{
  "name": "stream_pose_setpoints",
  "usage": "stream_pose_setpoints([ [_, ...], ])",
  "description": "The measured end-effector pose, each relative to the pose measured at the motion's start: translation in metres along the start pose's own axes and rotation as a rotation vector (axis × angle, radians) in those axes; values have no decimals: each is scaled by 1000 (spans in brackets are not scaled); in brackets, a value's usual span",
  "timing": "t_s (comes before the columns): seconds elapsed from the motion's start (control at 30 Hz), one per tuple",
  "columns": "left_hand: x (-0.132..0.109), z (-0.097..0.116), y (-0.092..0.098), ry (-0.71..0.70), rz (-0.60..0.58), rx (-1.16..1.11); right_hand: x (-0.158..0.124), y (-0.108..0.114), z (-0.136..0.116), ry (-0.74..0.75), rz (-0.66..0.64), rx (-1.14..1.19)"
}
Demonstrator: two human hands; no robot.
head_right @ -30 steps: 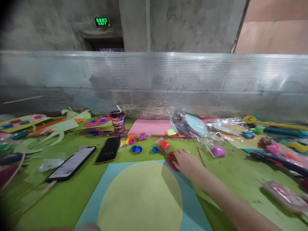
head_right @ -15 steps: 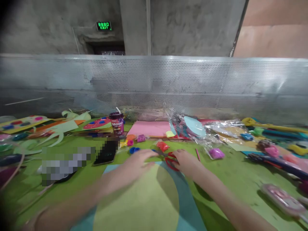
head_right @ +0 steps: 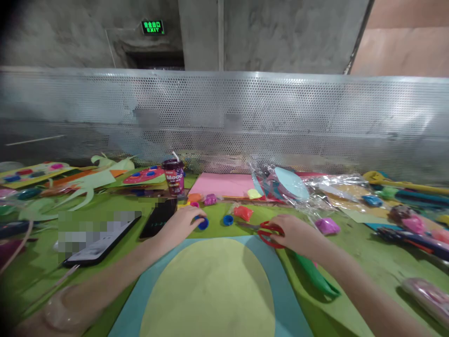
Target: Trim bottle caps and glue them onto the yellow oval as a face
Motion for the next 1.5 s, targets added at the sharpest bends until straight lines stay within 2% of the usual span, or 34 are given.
stream_pose_setpoints([
  [0.13, -3, 9, 0, 160, 79, -314, -1, -9, 1, -17, 12, -23],
  [0.37, -15, 38, -20, 404, 25, -887, 2, -17, -7, 13, 52, 0],
  [0.5, -20, 48, -23, 494, 20, -1043, -4, -15, -30, 35, 168, 58],
  [0.63, -27, 65, -27, 496, -35, -1119, -22, -15, -66, 160, 203, 185],
  [0.77, -34, 80, -33, 426, -133, -1118, -37, -12, -88, 248, 153, 394],
  [0.87, -35, 82, -35, 403, -198, -1073, -39, -10, -91, 227, 90, 535],
  [0.93, -34, 81, -35, 403, -230, -1041, -38, -10, -90, 195, 111, 566],
  [1.07, -32, 81, -27, 317, -135, -820, -37, -10, -85, 95, 247, 583],
  [1.17, -34, 85, -21, 186, -64, -625, -37, -11, -85, 52, 264, 598],
  [1.3, -40, 87, -23, 109, -72, -532, -40, -10, -90, 97, 262, 553],
  [1.5, -41, 89, -24, 115, -97, -469, -41, -12, -89, 110, 267, 518],
])
Point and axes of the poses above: each hand's wrist, its own x-axis towards the middle knuckle, its own y-axis out of the back of the hand, z = x × y, the point moved 2 cm from there along x, towards the middle knuckle, and after that the axes turned 10 degrees about -y, right-handed, at the moved point
